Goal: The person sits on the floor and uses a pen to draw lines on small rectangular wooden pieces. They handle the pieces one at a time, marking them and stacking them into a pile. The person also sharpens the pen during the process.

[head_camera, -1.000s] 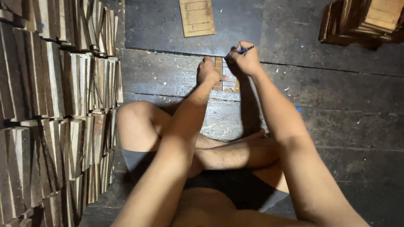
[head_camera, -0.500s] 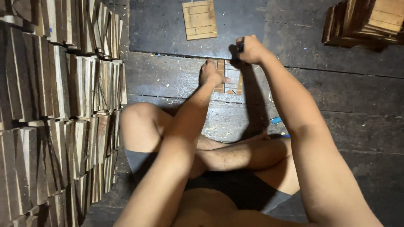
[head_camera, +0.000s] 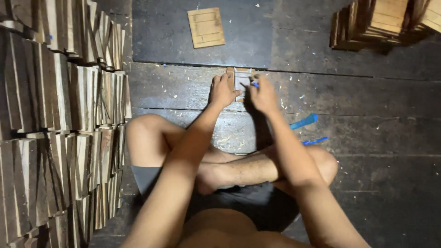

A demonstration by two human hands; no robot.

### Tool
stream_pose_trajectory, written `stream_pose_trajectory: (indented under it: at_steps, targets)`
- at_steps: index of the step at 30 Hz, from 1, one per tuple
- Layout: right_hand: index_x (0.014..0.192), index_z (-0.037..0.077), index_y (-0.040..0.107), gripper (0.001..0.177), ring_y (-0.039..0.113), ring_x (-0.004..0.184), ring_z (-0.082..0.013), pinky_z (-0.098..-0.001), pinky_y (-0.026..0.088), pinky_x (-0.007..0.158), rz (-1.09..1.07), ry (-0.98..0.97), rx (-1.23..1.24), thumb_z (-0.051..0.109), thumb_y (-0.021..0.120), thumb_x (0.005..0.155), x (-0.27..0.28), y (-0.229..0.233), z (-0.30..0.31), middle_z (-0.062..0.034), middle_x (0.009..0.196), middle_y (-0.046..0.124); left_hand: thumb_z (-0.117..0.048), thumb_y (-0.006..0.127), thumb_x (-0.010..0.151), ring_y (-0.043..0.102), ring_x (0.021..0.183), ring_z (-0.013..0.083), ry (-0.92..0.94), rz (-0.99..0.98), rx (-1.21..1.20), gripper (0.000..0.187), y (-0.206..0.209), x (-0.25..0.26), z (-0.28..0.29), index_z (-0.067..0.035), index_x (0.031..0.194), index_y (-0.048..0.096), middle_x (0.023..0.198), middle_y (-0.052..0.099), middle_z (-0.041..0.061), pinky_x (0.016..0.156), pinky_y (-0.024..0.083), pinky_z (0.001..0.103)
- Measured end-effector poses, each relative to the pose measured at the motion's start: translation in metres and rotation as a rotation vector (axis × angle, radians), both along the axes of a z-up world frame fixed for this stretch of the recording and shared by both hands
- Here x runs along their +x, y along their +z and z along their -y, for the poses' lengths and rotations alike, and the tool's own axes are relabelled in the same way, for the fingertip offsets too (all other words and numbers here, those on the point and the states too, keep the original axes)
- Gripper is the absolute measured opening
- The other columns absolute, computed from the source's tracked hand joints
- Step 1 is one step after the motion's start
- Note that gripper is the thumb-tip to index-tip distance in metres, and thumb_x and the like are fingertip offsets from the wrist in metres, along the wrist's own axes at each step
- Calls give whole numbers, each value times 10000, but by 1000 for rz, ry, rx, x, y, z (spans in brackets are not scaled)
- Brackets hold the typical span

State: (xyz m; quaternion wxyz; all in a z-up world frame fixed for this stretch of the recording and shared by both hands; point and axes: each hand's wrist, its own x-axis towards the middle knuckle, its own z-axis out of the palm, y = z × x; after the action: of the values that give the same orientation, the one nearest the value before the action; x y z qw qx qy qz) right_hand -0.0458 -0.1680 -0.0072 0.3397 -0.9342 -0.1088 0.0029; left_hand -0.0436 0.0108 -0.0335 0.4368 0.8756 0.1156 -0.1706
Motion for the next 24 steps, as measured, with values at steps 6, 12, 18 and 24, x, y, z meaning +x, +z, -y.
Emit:
stream_pose_trajectory:
  at_steps: [6, 12, 18, 24]
  targets:
    - [1528, 148, 438, 950, 595, 1274, -452, -570, 497, 1046, -519, -186, -212, 585, 821, 776, -3, 7, -20, -223, 1380, 550, -343, 764, 841, 438, 1343, 422, -306, 55, 319, 691, 22, -44, 3, -92, 1449, 549, 1444, 404, 143, 1113, 442, 526]
    - [1246, 17, 629, 740, 670, 1121, -497, -579, 560, 906, -541, -332, -283, 496, 825, 717, -24, -17, 35, -318, 1121, 687, -432, 776, 826, 402, 1393, 440, -192, 11, 245, 732, 13, -27, 10, -20, 1397, 574, 1502, 377, 176, 1132, 406, 561]
    - [1344, -38, 517, 879, 581, 1276, -499, -558, 499, 1063, -716, -361, -215, 391, 887, 671, -60, 9, 37, -367, 1299, 614, -530, 868, 728, 354, 1371, 413, 92, -92, 354, 1115, 25, -13, 71, -174, 1568, 226, 1587, 215, 198, 1088, 334, 540]
    - [1511, 2, 349, 1023, 533, 1346, -481, -570, 460, 1104, -797, -304, -252, 437, 857, 737, -60, 1, 39, -360, 1398, 554, -355, 867, 778, 407, 1298, 403, 259, 22, 326, 939, -17, -5, 78, -192, 1491, 277, 1495, 324, 138, 1080, 359, 552]
